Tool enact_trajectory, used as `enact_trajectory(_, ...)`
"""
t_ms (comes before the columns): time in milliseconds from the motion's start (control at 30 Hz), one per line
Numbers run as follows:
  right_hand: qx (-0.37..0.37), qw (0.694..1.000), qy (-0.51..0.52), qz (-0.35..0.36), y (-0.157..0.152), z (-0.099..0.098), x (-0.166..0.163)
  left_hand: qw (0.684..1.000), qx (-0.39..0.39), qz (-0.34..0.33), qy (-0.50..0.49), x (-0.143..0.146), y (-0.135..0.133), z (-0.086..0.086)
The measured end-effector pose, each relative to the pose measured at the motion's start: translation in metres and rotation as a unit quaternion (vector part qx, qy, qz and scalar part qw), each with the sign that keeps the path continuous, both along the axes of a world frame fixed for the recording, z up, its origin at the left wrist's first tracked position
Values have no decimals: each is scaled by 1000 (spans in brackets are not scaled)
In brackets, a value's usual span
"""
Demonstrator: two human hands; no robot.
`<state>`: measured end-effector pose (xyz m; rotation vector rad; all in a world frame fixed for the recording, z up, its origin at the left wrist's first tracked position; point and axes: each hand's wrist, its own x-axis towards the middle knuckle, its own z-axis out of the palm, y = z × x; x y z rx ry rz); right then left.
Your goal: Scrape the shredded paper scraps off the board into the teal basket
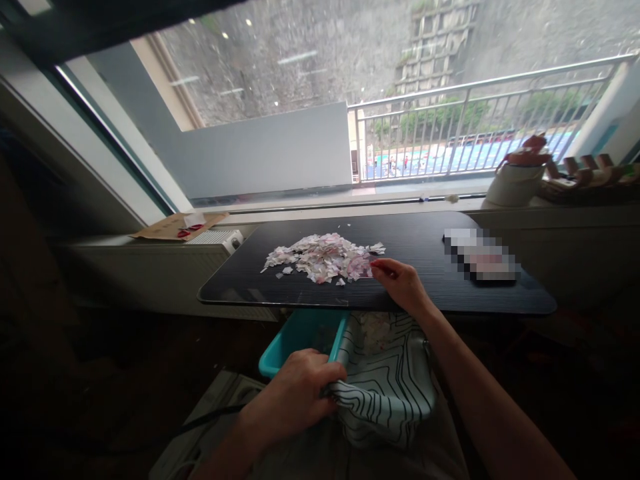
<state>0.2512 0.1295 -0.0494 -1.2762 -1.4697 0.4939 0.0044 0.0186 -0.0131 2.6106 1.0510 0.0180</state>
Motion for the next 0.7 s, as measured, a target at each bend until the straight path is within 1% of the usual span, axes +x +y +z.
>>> enact_trajectory(67,-6,999,-23,41,0,0,-2,1000,0,3,5,1,0,-2)
enact_trajectory(100,-9,998,-30,51,0,-1,-2,1000,1,5,6,2,1,-3)
enact_trajectory(167,-10,998,-31,44,0,-1,-2,1000,3,7,7,3,1,-5)
enact_trajectory(267,-4,1000,-16,13,1,-2,-2,1000,6,5,4,2,1,-6)
enact_trajectory(433,-3,1000,-9,22,2,-2,-1,1000,6,5,3,2,1,-7)
enact_trajectory(600,2,999,14,-46,0,2,0,1000,14,3,7,2,2,-8)
enact_trajectory(700,4,997,26,-70,-4,7,1,1000,20,1,2,2,3,-8)
